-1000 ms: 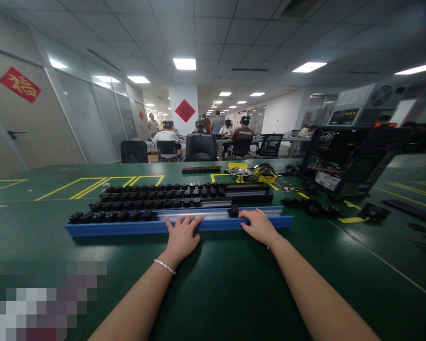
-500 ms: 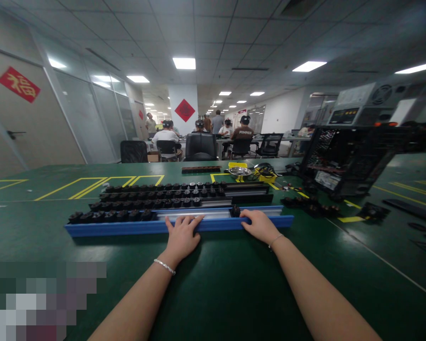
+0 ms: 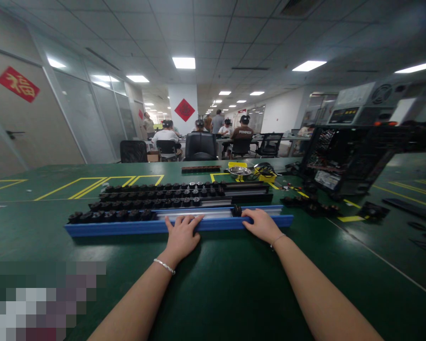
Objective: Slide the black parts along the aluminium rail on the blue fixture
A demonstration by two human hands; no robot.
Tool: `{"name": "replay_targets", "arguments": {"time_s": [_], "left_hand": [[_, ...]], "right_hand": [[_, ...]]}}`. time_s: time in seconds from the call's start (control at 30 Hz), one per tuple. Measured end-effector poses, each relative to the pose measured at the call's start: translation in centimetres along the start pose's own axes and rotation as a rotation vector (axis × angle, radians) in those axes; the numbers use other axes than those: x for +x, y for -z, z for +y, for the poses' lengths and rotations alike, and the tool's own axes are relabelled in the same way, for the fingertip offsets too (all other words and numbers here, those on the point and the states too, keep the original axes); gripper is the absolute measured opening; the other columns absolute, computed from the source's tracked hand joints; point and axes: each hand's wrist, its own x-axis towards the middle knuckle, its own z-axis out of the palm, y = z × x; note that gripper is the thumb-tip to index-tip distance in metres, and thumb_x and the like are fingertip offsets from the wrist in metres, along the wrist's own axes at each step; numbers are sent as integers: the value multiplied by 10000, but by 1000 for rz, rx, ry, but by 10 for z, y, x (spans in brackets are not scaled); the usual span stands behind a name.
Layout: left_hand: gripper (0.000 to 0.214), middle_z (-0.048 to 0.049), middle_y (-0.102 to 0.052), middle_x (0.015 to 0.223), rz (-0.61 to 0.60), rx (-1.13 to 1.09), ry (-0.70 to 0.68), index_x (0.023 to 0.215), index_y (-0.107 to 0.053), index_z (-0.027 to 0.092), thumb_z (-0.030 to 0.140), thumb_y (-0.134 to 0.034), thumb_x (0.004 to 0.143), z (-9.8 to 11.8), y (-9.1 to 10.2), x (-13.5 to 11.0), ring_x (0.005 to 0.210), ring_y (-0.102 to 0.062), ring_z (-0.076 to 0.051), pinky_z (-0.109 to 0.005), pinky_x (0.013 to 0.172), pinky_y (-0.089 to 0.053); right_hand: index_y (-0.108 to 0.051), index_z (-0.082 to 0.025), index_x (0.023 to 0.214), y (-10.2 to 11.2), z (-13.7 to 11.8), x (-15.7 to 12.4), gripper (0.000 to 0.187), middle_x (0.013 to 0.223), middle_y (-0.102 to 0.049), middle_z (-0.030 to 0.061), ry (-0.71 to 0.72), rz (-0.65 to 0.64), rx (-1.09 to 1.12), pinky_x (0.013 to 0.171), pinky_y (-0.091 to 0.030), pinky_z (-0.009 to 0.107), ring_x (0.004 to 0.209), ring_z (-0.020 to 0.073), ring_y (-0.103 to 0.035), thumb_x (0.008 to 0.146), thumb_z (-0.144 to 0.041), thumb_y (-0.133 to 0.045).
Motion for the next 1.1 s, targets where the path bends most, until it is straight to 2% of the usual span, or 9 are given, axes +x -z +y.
{"name": "replay_targets", "arguments": {"time_s": [0.6, 0.87, 0.97, 1.1], "left_hand": [[581, -6, -553, 1234, 35, -53, -26, 1307, -401, 429, 262, -486, 758, -3, -4, 0, 1176, -400, -281, -716, 1001, 23], [584, 7, -561, 1221, 55, -40, -34, 1308, -395, 436, 265, -484, 756, -5, -7, 1, 1168, -414, -276, -717, 1002, 13], [581, 7, -566, 1215, 63, -42, -35, 1303, -400, 436, 264, -486, 756, -5, -7, 1, 1163, -418, -275, -719, 1000, 11], [593, 6, -555, 1231, 37, -11, -27, 1317, -380, 439, 273, -493, 759, -4, -4, 1, 1176, -411, -282, -718, 1005, -3]], "right_hand": [[-620, -222, 898, -2, 4, 1, 175, 899, -665, 33, -45, -18, 22, 800, -387, 292, 885, 191, -575, 764, -274, -521], [-605, -220, 846, -3, 7, 0, 131, 860, -655, 36, -32, 24, 17, 783, -398, 297, 849, 195, -566, 752, -261, -523], [-603, -232, 845, -5, 8, -1, 127, 858, -662, 25, -20, 33, 11, 857, -386, 337, 849, 194, -578, 755, -270, -521], [-598, -242, 852, -7, 10, 0, 126, 888, -676, 2, 8, 59, 9, 993, -296, 412, 864, 184, -592, 755, -267, -523]]}}
